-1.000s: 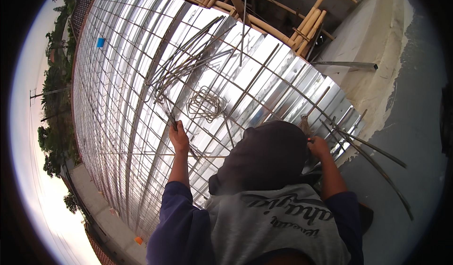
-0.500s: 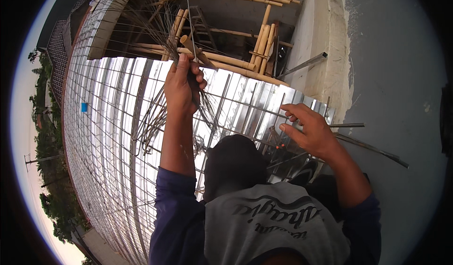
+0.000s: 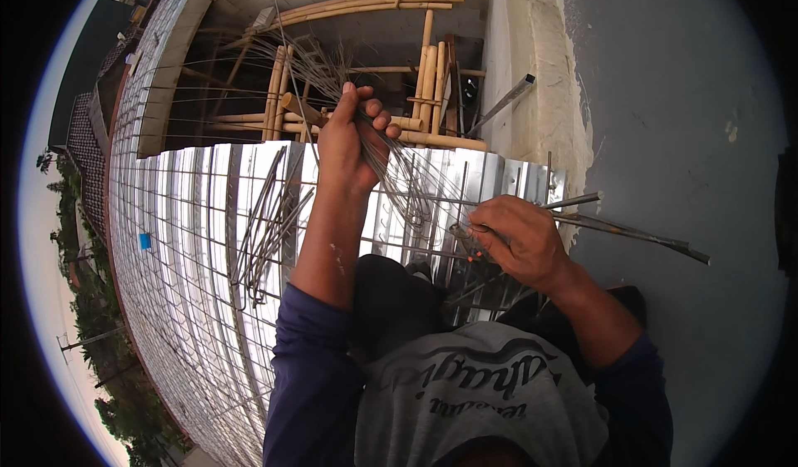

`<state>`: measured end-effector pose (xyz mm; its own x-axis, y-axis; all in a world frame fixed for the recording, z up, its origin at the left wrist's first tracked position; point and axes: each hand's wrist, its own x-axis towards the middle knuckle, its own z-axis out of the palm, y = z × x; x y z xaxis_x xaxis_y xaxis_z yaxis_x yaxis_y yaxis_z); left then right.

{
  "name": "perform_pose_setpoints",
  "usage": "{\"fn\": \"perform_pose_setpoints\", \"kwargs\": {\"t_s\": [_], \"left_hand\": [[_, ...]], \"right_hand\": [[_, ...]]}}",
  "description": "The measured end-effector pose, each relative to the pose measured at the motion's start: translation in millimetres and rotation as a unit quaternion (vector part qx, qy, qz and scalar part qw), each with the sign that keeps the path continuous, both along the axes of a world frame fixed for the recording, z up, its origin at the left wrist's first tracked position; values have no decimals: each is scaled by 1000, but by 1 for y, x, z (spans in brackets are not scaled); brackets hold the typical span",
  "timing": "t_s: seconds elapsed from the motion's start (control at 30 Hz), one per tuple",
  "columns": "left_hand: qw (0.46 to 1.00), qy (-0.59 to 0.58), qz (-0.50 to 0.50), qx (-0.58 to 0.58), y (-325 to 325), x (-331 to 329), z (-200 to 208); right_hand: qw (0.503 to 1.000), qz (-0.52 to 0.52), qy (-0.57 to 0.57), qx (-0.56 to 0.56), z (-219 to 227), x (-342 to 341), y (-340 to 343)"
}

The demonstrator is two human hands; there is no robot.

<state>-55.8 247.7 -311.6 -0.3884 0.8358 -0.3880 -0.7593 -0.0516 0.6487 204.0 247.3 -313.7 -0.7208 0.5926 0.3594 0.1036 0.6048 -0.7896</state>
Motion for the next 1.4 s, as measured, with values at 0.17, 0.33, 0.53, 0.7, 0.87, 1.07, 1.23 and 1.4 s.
{"fn": "perform_pose_setpoints", "kwargs": {"t_s": [0.17,0.33,0.53,0.7,0.87,1.07,1.23,1.4], "left_hand": [[1000,-15,-19,5,-3,1,-14],[999,-21,-29,-27,-9,1,-24],[997,-18,-38,-66,-11,-8,-36],[996,-23,3,-85,-10,-26,-47],[994,-62,43,-81,-12,-52,-59],[987,-60,123,-89,-30,-106,-81],[967,-63,222,-107,-82,-180,-122],[938,-52,323,-111,-128,-217,-139]], "right_hand": [[998,-43,-2,-55,6,2,-5],[996,46,-35,64,1,3,-13],[987,72,-44,-135,13,3,-11],[962,112,60,-240,19,7,-1],[930,175,91,-309,25,12,3],[919,128,100,-359,51,28,0],[918,68,146,-363,62,52,14],[871,66,239,-425,69,70,27]]}}
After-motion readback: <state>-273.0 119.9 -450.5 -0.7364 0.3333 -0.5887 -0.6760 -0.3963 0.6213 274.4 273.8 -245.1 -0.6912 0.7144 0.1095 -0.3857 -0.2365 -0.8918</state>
